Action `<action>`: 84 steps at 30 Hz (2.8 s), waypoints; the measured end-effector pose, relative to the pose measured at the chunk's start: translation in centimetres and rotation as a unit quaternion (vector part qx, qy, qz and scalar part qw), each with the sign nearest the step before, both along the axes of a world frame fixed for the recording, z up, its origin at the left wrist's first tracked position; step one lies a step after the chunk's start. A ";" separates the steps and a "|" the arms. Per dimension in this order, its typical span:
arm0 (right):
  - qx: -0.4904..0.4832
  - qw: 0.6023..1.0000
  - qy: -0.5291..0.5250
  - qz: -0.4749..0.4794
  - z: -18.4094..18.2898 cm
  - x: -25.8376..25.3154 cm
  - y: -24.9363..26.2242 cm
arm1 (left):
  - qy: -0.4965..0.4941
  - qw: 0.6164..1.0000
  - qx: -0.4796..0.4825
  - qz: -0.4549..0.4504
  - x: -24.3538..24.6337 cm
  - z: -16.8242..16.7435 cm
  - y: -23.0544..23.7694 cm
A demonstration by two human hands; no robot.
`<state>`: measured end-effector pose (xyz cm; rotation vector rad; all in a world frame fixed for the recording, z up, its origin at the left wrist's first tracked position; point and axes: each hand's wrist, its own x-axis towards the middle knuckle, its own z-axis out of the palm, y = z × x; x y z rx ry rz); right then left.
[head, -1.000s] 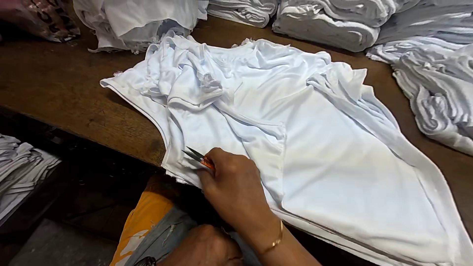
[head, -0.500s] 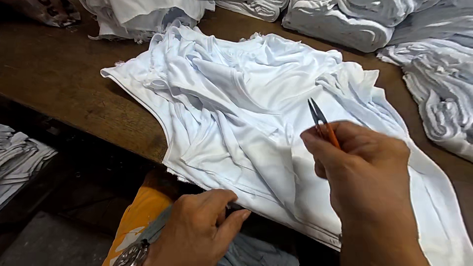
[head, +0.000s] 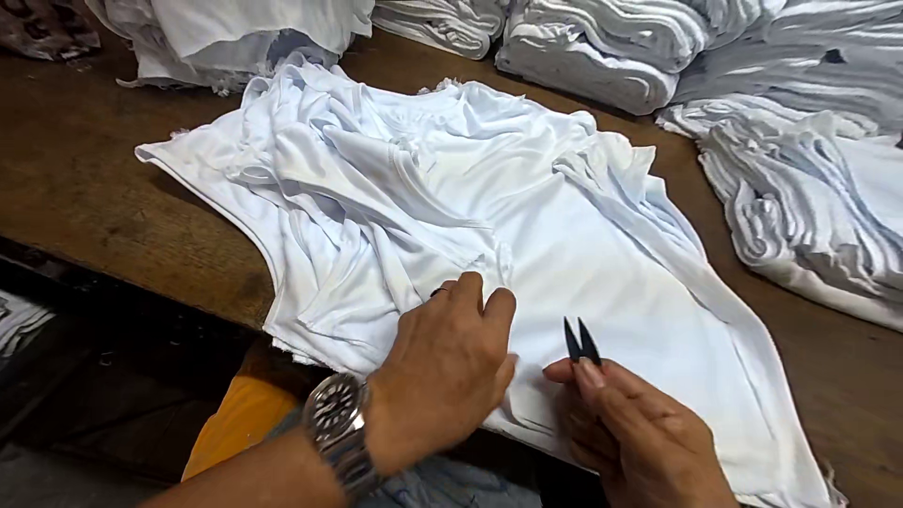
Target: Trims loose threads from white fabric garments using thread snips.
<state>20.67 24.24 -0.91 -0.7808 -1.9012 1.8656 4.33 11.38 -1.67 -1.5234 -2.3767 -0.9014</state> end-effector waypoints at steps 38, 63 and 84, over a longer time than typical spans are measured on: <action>0.078 0.991 -0.007 0.112 -0.8 -2.8 -6.2 | -0.328 0.938 0.007 -0.109 2.8 -4.2 -13.9; 0.175 0.968 -0.039 0.177 2.1 -5.5 -3.6 | -0.115 0.986 0.068 0.100 0.5 -4.4 -11.4; 0.078 0.955 -0.106 0.267 -0.7 -4.6 -5.9 | -0.448 0.877 0.173 -0.017 0.6 -2.8 -14.8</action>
